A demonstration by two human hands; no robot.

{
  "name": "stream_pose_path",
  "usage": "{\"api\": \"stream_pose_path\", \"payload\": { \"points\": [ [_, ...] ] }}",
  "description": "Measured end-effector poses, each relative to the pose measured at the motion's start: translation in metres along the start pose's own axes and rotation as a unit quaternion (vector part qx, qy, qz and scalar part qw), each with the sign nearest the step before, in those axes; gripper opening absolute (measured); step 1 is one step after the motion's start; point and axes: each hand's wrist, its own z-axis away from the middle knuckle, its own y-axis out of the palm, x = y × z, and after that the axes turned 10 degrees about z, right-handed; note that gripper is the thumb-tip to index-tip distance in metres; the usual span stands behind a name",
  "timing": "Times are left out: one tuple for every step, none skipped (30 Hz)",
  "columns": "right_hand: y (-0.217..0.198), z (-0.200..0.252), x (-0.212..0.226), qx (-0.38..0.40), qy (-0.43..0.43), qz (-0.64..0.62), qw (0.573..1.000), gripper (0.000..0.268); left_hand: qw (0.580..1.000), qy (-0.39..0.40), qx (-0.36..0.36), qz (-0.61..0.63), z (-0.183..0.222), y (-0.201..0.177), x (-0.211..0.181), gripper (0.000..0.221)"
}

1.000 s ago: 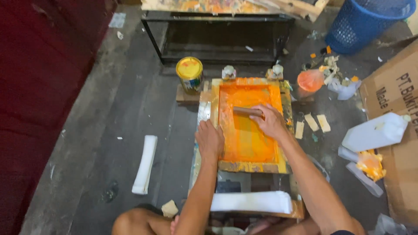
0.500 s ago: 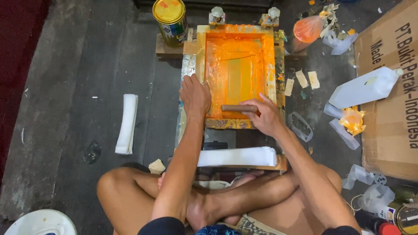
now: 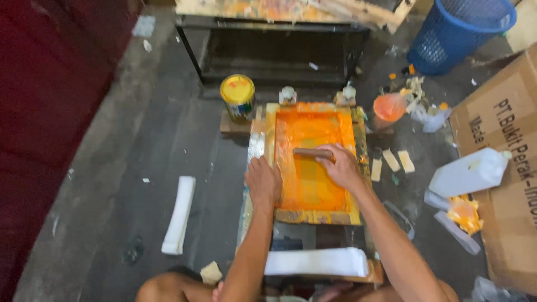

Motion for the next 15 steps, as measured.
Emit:
{"api": "stream_pose_path", "payload": {
  "points": [
    [-0.005,-0.01,0.007,-0.009,-0.005,-0.001,1.0,0.023,1.0,0.007,-0.007,-0.002,-0.001,-0.001,-0.001,0.044],
    [-0.01,-0.019,0.013,0.011,0.023,0.014,1.0,0.022,1.0,0.005,-0.005,-0.011,-0.002,-0.002,-0.002,0.043],
    [-0.014,-0.021,0.018,0.037,0.056,0.03,0.997,0.022,1.0,-0.002,0.003,-0.02,0.002,0.0,0.0,0.042],
    [-0.014,-0.025,0.017,0.034,0.055,0.029,0.997,0.022,1.0,0.001,0.001,-0.021,-0.004,-0.002,-0.001,0.042],
    [-0.014,-0.02,0.015,0.035,0.044,0.036,0.998,0.023,1.0,0.006,-0.003,-0.02,-0.002,0.0,0.0,0.043],
    [-0.012,-0.015,0.012,0.036,0.033,0.043,0.998,0.024,1.0,0.011,-0.008,-0.018,-0.001,0.003,0.003,0.043],
    [-0.016,-0.006,0.015,0.045,0.039,0.044,0.997,0.024,1.0,0.004,0.001,-0.017,-0.002,0.002,0.002,0.043],
    [-0.018,0.002,0.017,0.039,0.009,0.059,0.997,0.025,1.0,0.012,-0.012,-0.018,-0.004,0.003,0.002,0.042],
    [-0.02,0.018,0.019,0.04,-0.016,0.072,0.997,0.026,1.0,0.016,-0.018,-0.02,0.001,0.006,0.004,0.041],
    [-0.02,0.03,0.025,0.054,-0.005,0.071,0.996,0.026,1.0,0.007,-0.002,-0.02,-0.003,0.009,0.007,0.041],
    [-0.021,0.045,0.032,0.044,-0.019,0.055,0.997,0.021,1.0,0.017,-0.015,-0.021,-0.004,0.014,0.012,0.041],
    [-0.022,0.06,0.038,0.033,-0.032,0.04,0.998,0.016,0.999,0.028,-0.029,-0.023,-0.005,0.02,0.017,0.042],
    [-0.021,0.076,0.039,0.047,-0.022,0.038,0.998,0.016,0.999,0.017,-0.015,-0.022,-0.002,0.024,0.019,0.042],
    [-0.022,0.093,0.041,0.046,-0.036,0.026,0.998,0.016,0.998,0.034,-0.042,-0.013,0.002,0.026,0.021,0.042],
    [-0.022,0.098,0.042,0.036,-0.056,0.015,0.998,0.016,0.995,0.057,-0.078,-0.003,-0.006,0.024,0.019,0.044]
  ]
}}
